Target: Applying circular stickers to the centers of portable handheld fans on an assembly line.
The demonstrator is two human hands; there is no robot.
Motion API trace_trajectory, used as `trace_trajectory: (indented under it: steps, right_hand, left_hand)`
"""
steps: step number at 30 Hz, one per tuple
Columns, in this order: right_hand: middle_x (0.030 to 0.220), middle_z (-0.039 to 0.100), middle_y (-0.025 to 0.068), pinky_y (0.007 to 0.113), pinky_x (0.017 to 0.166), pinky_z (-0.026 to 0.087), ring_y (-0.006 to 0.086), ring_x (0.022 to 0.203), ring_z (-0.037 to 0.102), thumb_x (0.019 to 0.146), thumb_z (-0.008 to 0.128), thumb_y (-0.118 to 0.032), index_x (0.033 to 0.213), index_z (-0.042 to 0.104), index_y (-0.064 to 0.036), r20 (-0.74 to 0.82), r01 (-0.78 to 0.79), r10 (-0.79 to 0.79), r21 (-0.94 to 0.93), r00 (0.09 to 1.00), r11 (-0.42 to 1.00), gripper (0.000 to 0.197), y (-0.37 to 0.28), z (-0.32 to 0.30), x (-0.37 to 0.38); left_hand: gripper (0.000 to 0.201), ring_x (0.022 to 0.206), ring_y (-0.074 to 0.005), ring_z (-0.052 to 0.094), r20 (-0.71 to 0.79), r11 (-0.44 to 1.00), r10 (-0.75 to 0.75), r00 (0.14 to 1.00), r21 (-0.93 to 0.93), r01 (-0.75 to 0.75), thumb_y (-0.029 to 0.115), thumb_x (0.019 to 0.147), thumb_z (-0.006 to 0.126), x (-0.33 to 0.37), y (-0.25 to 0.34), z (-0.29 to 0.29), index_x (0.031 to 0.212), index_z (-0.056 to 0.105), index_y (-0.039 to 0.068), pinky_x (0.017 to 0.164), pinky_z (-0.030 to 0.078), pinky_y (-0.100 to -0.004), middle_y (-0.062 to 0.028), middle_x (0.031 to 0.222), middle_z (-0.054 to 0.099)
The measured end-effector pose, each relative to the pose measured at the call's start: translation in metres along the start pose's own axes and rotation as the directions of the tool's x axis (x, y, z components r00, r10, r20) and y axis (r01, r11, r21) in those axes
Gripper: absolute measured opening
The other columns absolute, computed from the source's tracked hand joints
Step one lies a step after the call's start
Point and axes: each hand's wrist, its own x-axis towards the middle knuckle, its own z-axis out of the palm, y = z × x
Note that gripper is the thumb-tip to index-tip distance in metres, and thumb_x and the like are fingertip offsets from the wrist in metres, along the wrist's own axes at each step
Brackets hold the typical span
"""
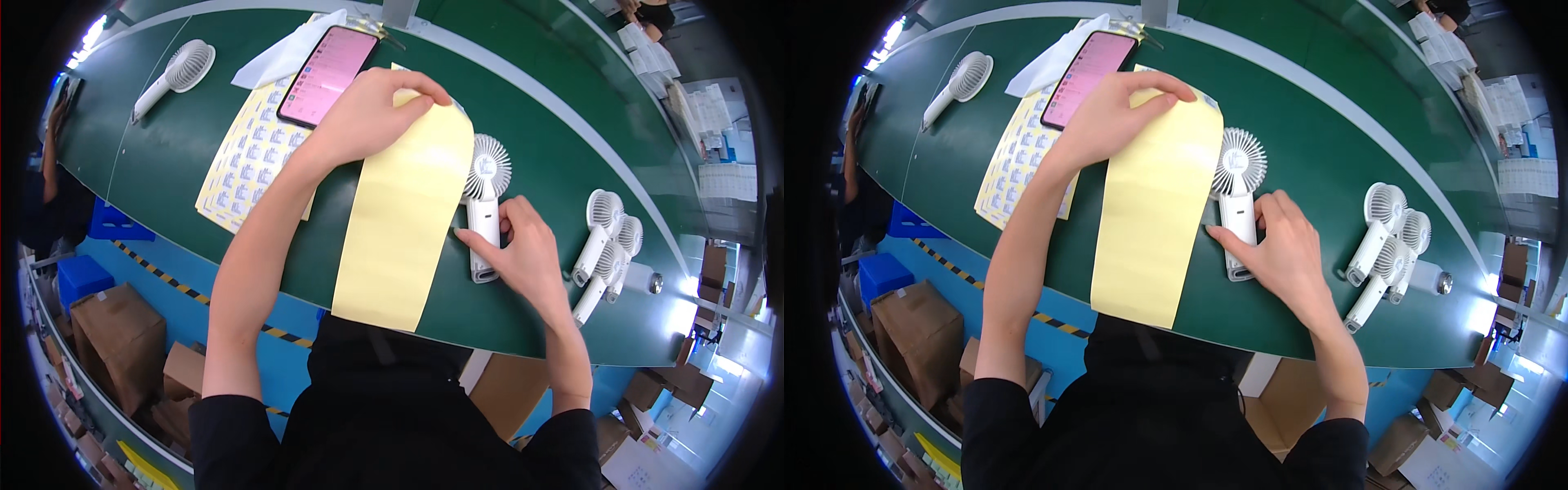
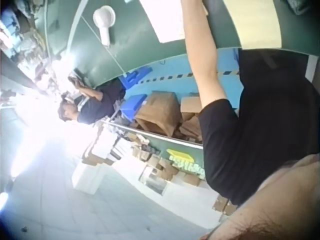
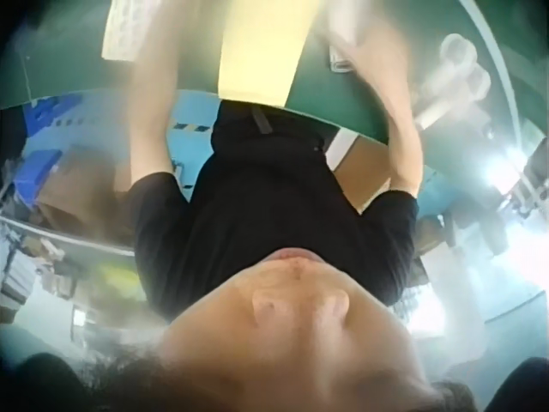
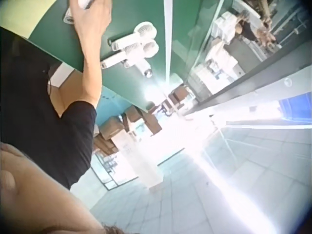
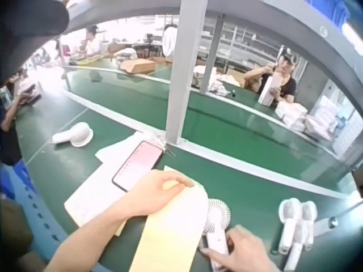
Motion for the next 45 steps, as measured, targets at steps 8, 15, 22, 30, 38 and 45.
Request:
trace_trajectory:
  steps: [8,15,22,30,38,45]
  right_hand:
    - [0.06,0.056,0.0029,0.028,0.038,0.034,0.0104,0.042,0.046,0.085,0.072,-0.046,0.102,0.056,0.0002,0.129,-0.259,0.225,0.506,0.966,0.823,0.051,0.025,-0.031,0.108]
    - [0.124,0.055,0.0218,0.037,0.095,0.051,0.0294,0.104,0.066,0.097,0.062,-0.021,0.141,0.033,0.0065,-0.057,0.04,0.081,0.98,0.995,0.194,0.06,0.03,-0.041,0.22]
    - [0.101,0.068,0.0085,0.027,0.074,0.049,0.017,0.077,0.069,0.093,0.065,-0.023,0.121,0.061,-0.0004,-0.29,0.026,0.196,0.615,0.937,0.788,0.037,0.047,-0.066,0.122]
    - [0.076,0.069,0.0198,0.042,0.066,0.051,0.0353,0.069,0.067,0.093,0.065,-0.039,0.083,0.07,0.0044,-0.472,-0.51,0.373,-0.204,0.799,0.835,0.045,0.103,-0.084,-0.032]
    - [0.079,0.063,0.0185,0.044,0.08,0.045,0.0345,0.082,0.061,0.083,0.074,-0.033,0.077,0.064,0.0041,-0.516,-0.379,0.111,-0.451,0.849,0.808,0.039,0.116,-0.032,-0.042]
    - [0.101,0.067,0.0222,0.044,0.078,0.052,0.0374,0.09,0.066,0.08,0.073,-0.026,0.111,0.056,0.0063,-0.258,-0.227,0.311,0.31,0.915,0.923,0.048,0.071,-0.012,0.001]
  left_hand:
    - [0.02,0.096,-0.0225,0.068,-0.17,0.981,0.018,0.985,-0.189,-0.05,0.011,0.093,0.056,-0.005,0.012,0.0,0.103,0.07,0.0,0.088,0.049,-0.0302,-0.0123,0.101,0.073]
    - [0.019,0.095,-0.0246,0.068,-0.073,0.983,-0.033,0.997,-0.182,0.019,0.01,0.092,0.058,-0.008,-0.001,0.02,0.104,0.071,0.002,0.087,0.049,-0.0316,-0.0124,0.101,0.073]
    - [0.019,0.096,-0.0243,0.068,-0.045,0.97,0.005,0.999,-0.242,-0.016,0.01,0.093,0.057,-0.009,0.003,0.024,0.105,0.07,0.001,0.088,0.049,-0.031,-0.015,0.101,0.072]
    - [0.025,0.087,-0.0122,0.063,0.141,0.977,-0.053,0.989,-0.198,0.081,0.007,0.095,0.05,-0.013,0.014,0.031,0.114,0.067,0.006,0.081,0.049,-0.026,-0.0076,0.103,0.068]
    - [0.03,0.084,-0.0122,0.064,0.211,0.965,-0.128,0.969,-0.2,0.171,0.005,0.088,0.047,-0.016,0.013,0.039,0.11,0.068,0.004,0.079,0.051,-0.0257,-0.0072,0.103,0.07]
    - [0.032,0.083,-0.0137,0.065,0.202,0.964,-0.105,0.974,-0.22,0.15,0.003,0.087,0.046,-0.017,0.012,0.039,0.109,0.07,0.001,0.08,0.052,-0.0266,-0.0102,0.099,0.07]
